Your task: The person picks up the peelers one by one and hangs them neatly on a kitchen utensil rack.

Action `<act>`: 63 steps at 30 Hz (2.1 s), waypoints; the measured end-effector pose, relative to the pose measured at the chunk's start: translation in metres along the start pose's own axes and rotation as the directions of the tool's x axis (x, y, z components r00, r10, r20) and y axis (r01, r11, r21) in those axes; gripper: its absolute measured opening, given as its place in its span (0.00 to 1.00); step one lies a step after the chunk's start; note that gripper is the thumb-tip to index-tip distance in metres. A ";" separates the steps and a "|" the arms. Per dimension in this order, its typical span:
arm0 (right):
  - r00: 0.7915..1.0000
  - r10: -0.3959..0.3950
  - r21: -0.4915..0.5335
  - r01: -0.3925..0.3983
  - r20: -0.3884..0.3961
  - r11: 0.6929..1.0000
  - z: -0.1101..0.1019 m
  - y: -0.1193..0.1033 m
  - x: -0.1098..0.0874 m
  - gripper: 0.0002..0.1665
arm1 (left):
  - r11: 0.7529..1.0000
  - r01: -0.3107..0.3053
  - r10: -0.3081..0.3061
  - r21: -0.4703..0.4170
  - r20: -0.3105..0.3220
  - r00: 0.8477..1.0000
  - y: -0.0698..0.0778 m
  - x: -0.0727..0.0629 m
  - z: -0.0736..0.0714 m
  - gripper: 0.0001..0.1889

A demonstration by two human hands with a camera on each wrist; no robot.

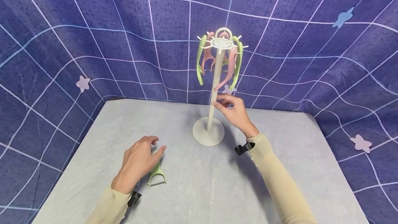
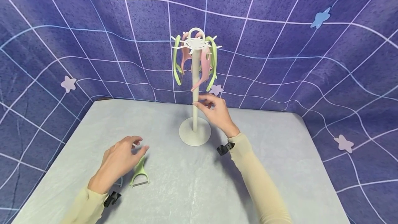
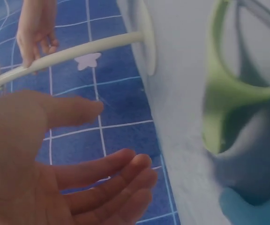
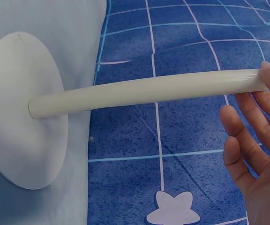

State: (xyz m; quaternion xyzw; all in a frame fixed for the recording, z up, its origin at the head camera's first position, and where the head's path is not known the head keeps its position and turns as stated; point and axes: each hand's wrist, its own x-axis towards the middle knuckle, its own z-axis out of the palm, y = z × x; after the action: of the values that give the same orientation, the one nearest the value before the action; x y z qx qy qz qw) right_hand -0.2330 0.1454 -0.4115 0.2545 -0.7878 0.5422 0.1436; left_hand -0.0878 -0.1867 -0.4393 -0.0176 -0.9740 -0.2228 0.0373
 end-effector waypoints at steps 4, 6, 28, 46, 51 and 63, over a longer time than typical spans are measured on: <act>1.000 0.004 0.001 -0.004 0.003 1.000 0.000 0.000 0.000 0.10 | 0.998 0.043 -0.044 0.036 0.025 0.999 -0.002 -0.007 0.004 0.25; 1.000 0.008 0.002 -0.008 0.003 1.000 0.000 0.000 0.000 0.10 | 0.997 0.062 -0.064 0.048 0.045 0.997 -0.002 -0.010 0.005 0.25; 0.999 0.033 0.017 -0.033 -0.005 0.999 -0.002 -0.036 -0.001 0.10 | 0.994 0.082 -0.094 0.079 0.162 0.982 0.000 -0.022 0.018 0.31; 1.000 0.018 0.014 -0.018 -0.007 1.000 0.000 0.002 0.000 0.11 | 0.991 0.077 -0.097 0.113 0.185 0.978 -0.003 -0.020 0.028 0.29; 1.000 0.000 0.005 0.000 -0.003 1.000 0.000 0.002 -0.001 0.09 | 0.992 0.083 -0.100 0.096 0.183 0.978 -0.004 -0.019 0.029 0.26; 1.000 0.021 0.003 -0.021 -0.006 1.000 0.001 0.001 -0.001 0.09 | 0.992 0.100 -0.114 0.080 0.188 0.976 -0.003 -0.020 0.030 0.26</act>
State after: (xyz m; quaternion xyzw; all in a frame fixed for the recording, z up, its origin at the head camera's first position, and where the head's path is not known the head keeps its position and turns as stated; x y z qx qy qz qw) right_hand -0.2330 0.1450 -0.4135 0.2447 -0.7893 0.5455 0.1398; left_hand -0.0703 -0.1763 -0.4689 0.0147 -0.9798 -0.1876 -0.0685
